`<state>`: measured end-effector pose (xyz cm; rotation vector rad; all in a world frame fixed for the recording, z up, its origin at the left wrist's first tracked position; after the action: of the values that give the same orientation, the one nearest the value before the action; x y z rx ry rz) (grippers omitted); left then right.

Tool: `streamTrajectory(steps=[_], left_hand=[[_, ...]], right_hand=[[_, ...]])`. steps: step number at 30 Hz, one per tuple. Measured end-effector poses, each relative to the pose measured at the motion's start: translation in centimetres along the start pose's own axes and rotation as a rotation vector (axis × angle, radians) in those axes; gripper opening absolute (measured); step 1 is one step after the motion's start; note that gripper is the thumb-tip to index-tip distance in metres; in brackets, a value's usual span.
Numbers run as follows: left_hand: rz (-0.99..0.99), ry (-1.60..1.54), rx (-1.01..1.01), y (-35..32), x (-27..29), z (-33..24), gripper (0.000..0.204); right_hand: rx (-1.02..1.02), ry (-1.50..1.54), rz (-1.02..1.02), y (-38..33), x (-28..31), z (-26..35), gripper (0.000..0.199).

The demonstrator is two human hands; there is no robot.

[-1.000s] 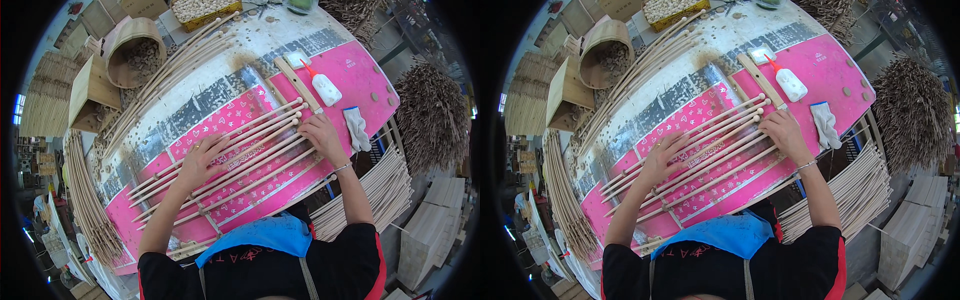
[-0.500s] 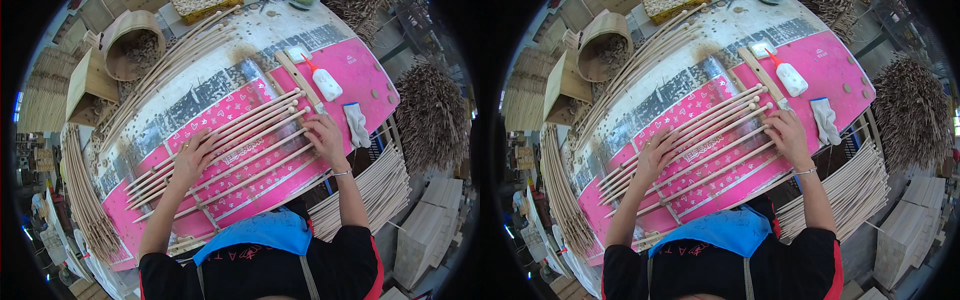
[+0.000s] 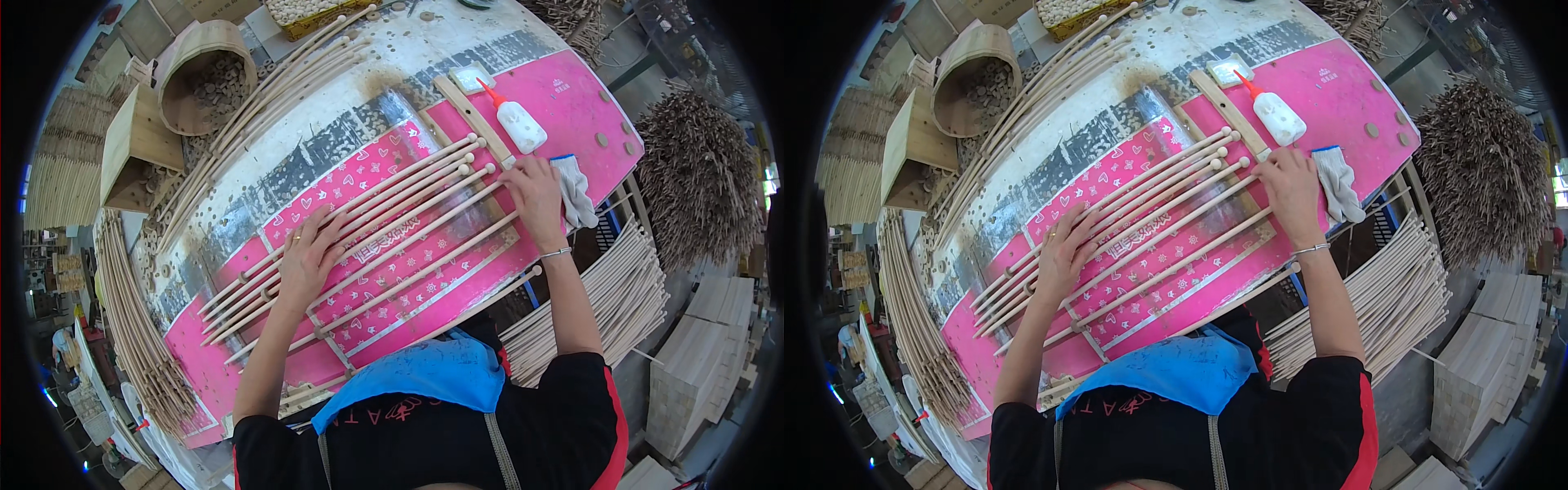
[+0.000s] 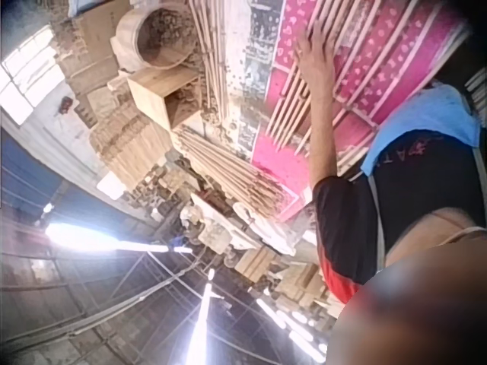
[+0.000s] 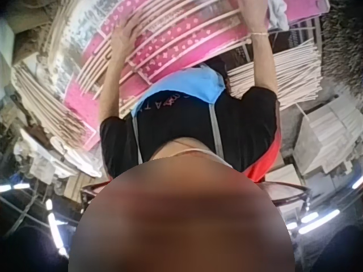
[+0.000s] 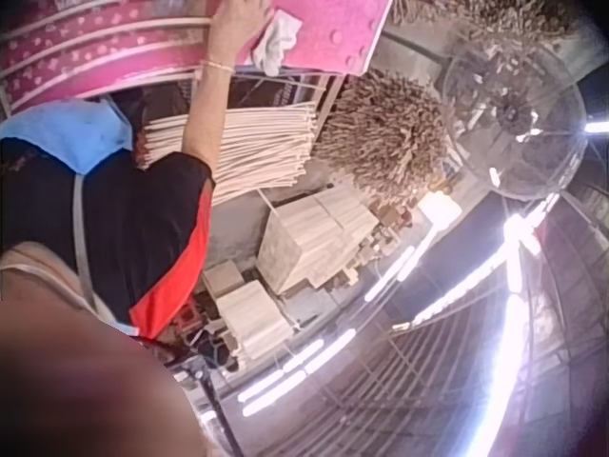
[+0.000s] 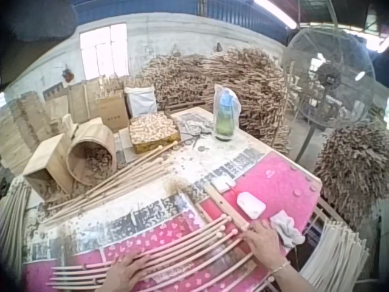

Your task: Assembling wooden slats by applying glue and fitting them into a frame on a workbench.

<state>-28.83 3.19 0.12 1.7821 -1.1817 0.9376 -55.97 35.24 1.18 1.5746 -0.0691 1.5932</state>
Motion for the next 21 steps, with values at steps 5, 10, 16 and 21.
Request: streamTrajectory(steps=[5,10,16,21], left_hand=[[-0.041,-0.04,0.042,-1.2,0.8,1.1,0.052],[-0.115,0.009,-0.035,-1.9,2.1,-0.6,0.046],[-0.117,0.034,-0.135,-0.6,0.8,-1.7,0.039],[-0.118,0.005,-0.14,-0.2,0.9,-1.8,0.036]], right_hand=[[-0.284,0.288,-0.044,-1.9,2.0,-0.5,0.02],[0.1,0.315,0.138,-4.2,3.2,3.8,0.026],[0.129,0.378,0.06,-4.9,0.8,5.7,0.023],[-0.212,0.314,-0.184,-4.5,2.4,3.3,0.025]])
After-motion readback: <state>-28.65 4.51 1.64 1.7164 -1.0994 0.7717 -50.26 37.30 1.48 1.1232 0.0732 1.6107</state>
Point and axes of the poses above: each hand's wrist, its own y-axis towards the middle knuckle, its own x-axis out of the back of the hand, z = x × y, the point moved 2 cm from there along y, towards the middle knuckle, and after that the axes turned 8 degrees about -z, right-handed, at the moved point
